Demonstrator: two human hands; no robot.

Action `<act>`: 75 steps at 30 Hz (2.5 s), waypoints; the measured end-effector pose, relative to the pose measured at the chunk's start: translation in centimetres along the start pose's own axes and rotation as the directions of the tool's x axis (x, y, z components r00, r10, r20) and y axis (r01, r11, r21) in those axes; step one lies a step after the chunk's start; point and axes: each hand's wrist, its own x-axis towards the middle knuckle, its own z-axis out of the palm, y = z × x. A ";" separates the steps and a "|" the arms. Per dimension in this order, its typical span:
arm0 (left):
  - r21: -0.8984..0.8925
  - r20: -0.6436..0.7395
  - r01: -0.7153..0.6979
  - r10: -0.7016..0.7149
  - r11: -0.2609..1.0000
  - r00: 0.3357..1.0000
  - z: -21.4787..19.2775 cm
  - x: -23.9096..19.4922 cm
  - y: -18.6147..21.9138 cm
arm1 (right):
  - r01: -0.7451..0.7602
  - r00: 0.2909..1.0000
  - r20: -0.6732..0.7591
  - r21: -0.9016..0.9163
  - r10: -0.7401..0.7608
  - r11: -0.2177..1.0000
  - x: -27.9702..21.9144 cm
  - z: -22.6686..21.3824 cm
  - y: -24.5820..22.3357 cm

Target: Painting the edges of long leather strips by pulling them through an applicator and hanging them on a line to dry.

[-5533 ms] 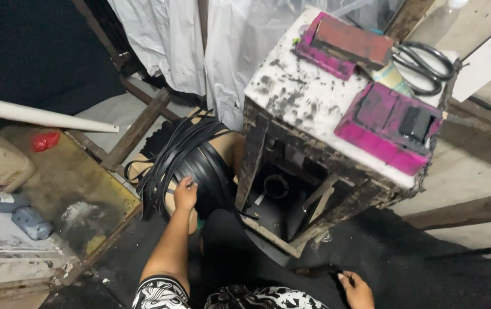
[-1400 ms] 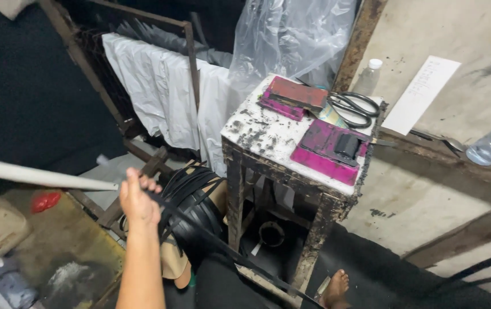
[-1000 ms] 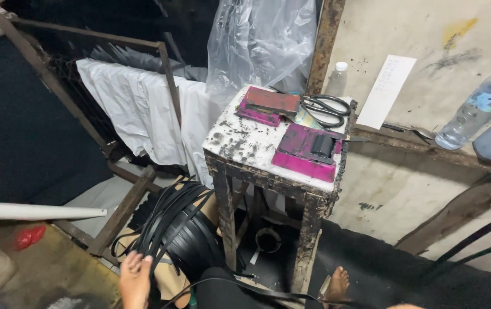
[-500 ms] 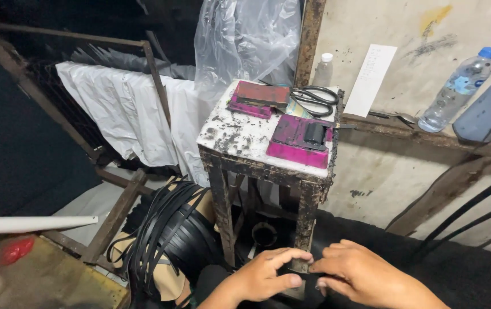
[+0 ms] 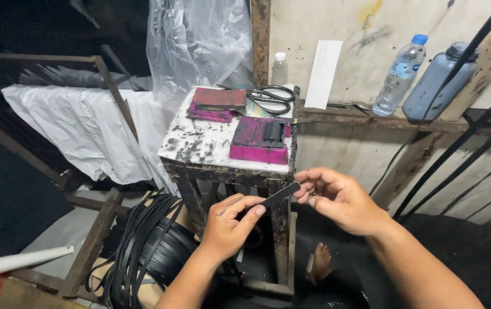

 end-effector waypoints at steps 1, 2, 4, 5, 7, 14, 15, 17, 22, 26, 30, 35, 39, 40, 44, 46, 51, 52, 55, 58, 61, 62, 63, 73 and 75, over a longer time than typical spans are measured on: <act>0.007 -0.005 -0.012 0.012 1.000 1.000 -0.1 0.2 0.2 | 0.032 0.999 -0.002 0.031 -0.032 0.999 0.0 -0.2 0.4; 0.006 -0.002 -0.016 0.016 1.000 1.000 -0.1 0.2 0.0 | 0.034 0.999 -0.007 0.030 -0.033 0.999 0.1 -0.3 0.7; 0.039 -0.005 -0.008 0.009 0.999 1.000 0.2 0.3 -0.4 | 0.016 1.000 -0.027 0.153 -0.012 0.988 0.1 -0.7 1.3; 0.036 -0.001 -0.012 0.012 0.999 1.000 0.2 0.3 -0.4 | 0.016 0.999 -0.032 0.151 -0.011 0.988 0.2 -0.7 1.0; 0.033 0.017 0.015 -0.016 0.999 1.000 0.3 0.3 -0.5 | 0.117 0.984 -0.134 -0.021 -0.119 0.993 0.4 -0.7 0.3; 0.036 0.024 0.000 -0.001 0.999 1.000 0.4 0.6 -0.3 | 0.198 0.927 -0.282 -0.195 -0.248 0.961 0.5 -0.7 -1.3; 0.031 0.020 -0.016 0.015 0.999 1.000 0.4 0.6 -0.3 | 0.204 0.934 -0.217 -0.327 -0.283 0.923 0.6 -0.7 -2.1; 0.026 0.017 -0.031 0.030 0.999 0.999 0.4 0.8 0.0 | 0.214 0.940 -0.147 -0.452 -0.308 0.866 0.9 -0.5 -3.4; 0.052 0.051 -0.131 0.129 0.990 0.990 -0.1 1.0 0.5 | 0.438 0.898 0.322 -0.596 -0.299 0.673 1.7 0.1 -4.6; 0.097 0.087 -0.197 0.189 0.975 0.978 -1.2 1.1 0.4 | 0.541 0.840 0.421 -0.609 -0.342 0.579 2.4 0.0 -4.9; 0.108 0.165 -0.094 0.075 0.990 0.983 -4.1 1.0 -1.0 | 0.522 0.853 0.443 -0.702 -0.278 0.484 2.8 -1.6 -6.6; 0.209 0.133 0.065 -0.094 0.976 0.987 -10.3 1.1 -3.3 | 0.432 0.897 0.352 -0.826 -0.267 0.363 3.2 -4.9 -8.9; 0.260 0.024 0.221 -0.235 0.940 0.972 -15.0 1.6 -4.3 | 0.183 0.983 0.180 -0.977 -0.030 0.112 4.0 -6.9 -10.1; 0.310 -0.026 0.240 -0.245 0.920 0.969 -16.0 1.8 -4.2 | 0.166 0.986 0.166 -0.984 -0.005 0.069 4.3 -7.4 -10.1; 0.412 -0.088 0.087 -0.056 0.907 0.995 -17.0 4.0 -2.7 | 0.107 0.992 0.116 -0.981 0.048 0.165 5.8 -6.3 -11.2; 0.449 -0.206 -0.102 0.214 0.888 0.955 -17.1 5.5 -2.2 | 0.109 0.985 0.066 -0.952 -0.157 0.286 6.7 -5.7 -10.8; 0.461 -0.289 -0.238 0.398 0.855 0.871 -17.0 8.8 -1.6 | 0.168 0.969 0.019 -0.782 -0.246 0.600 9.5 -4.8 -9.2; 0.460 -0.308 -0.279 0.446 0.843 0.841 -17.0 9.5 -1.7 | 0.162 0.965 -0.034 -0.703 -0.261 0.692 10.0 -4.5 -8.8; 0.432 -0.295 -0.381 0.528 0.817 0.797 -16.3 11.2 -0.9 | 0.204 0.950 -0.092 -0.536 -0.297 0.819 11.2 -3.3 -6.7; 0.407 -0.278 -0.441 0.568 0.800 0.775 -15.1 12.6 -0.2 | 0.232 0.939 -0.141 -0.412 -0.313 0.881 12.7 -2.8 -4.1; 0.388 -0.263 -0.488 0.601 0.782 0.754 -13.7 13.8 -0.1 | 0.265 0.924 -0.171 -0.362 -0.343 0.894 13.4 -2.0 -2.5; 0.388 -0.264 -0.488 0.602 0.782 0.754 -13.1 14.0 0.1 | 0.266 0.924 -0.170 -0.363 -0.344 0.893 13.5 -1.7 -2.3; 0.354 -0.269 -0.500 0.598 0.790 0.755 -12.5 14.3 0.2 | 0.300 0.903 -0.197 -0.349 -0.383 0.888 13.6 -1.3 -2.1; 0.265 -0.232 -0.525 0.582 0.809 0.780 -8.5 15.0 0.4 | 0.404 0.778 -0.275 -0.469 -0.565 0.785 13.8 -0.2 0.3; 0.267 -0.228 -0.518 0.575 0.813 0.786 -8.5 15.0 0.1 | 0.415 0.771 -0.266 -0.481 -0.579 0.772 13.6 -0.1 0.2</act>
